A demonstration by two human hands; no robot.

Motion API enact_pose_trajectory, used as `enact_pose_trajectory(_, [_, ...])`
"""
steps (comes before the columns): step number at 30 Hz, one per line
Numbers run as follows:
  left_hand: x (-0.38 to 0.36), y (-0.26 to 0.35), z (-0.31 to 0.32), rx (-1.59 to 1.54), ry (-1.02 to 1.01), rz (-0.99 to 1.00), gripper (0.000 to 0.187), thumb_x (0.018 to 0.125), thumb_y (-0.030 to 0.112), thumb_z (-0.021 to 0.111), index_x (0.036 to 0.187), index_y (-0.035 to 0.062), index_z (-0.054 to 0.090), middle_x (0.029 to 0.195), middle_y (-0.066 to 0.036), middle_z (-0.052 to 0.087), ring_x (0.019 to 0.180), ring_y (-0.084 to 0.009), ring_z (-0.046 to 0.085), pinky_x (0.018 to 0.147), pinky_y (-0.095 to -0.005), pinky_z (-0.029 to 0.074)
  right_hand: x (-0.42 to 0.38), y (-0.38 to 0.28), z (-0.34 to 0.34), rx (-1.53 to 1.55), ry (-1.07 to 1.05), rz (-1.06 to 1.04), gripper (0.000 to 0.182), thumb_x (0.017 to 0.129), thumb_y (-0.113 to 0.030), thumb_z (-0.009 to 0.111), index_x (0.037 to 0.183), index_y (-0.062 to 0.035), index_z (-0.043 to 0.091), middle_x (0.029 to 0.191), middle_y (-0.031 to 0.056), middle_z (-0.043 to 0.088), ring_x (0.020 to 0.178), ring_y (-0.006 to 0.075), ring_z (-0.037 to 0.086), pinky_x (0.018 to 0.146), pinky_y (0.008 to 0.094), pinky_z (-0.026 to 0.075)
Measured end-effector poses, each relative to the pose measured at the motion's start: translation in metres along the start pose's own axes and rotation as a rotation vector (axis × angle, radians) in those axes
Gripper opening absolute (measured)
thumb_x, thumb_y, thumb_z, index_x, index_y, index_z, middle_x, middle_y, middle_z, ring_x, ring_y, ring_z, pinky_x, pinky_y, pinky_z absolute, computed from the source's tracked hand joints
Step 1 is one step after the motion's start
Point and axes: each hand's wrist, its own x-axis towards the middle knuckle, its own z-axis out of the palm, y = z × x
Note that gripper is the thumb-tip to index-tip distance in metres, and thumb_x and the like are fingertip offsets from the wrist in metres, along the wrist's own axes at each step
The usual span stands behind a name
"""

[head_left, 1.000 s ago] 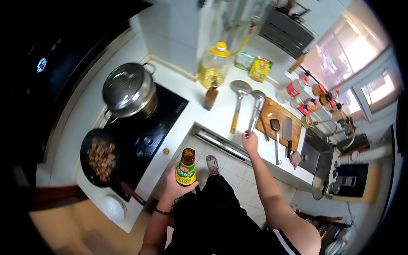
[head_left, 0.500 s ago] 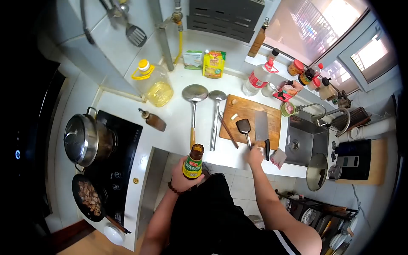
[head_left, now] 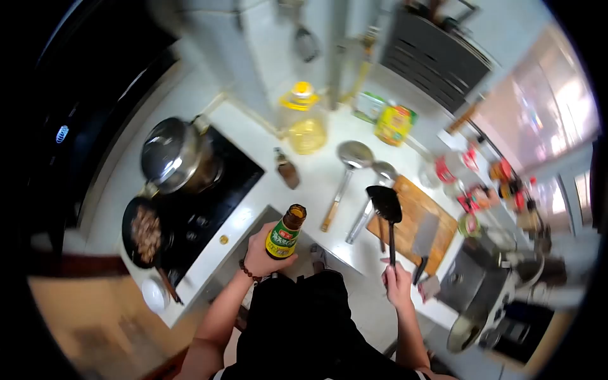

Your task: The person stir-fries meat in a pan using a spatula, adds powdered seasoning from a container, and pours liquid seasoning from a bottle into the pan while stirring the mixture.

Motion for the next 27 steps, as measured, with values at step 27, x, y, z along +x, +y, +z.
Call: enact_pose_trajectory(27, [-0.347, -0.168, -0.555, 1.005, 0.219, -0.633, 0.064, 0.065, 0.029, 0.082, 0.12, 0.0113, 0.056, 0.102, -0.018, 0.069, 0.093, -0.0397, 0.069, 0.079, -0.0483, 0.058, 0.022, -0.341, 0.605, 0.319, -1.432, 0.447, 0.027, 0.108, -0.015, 0.047, 0.131, -0.0012, 0.055, 0.078, 0.0103, 0.064, 0.042, 0.0041, 0.031, 0.037, 0.0222, 0.021])
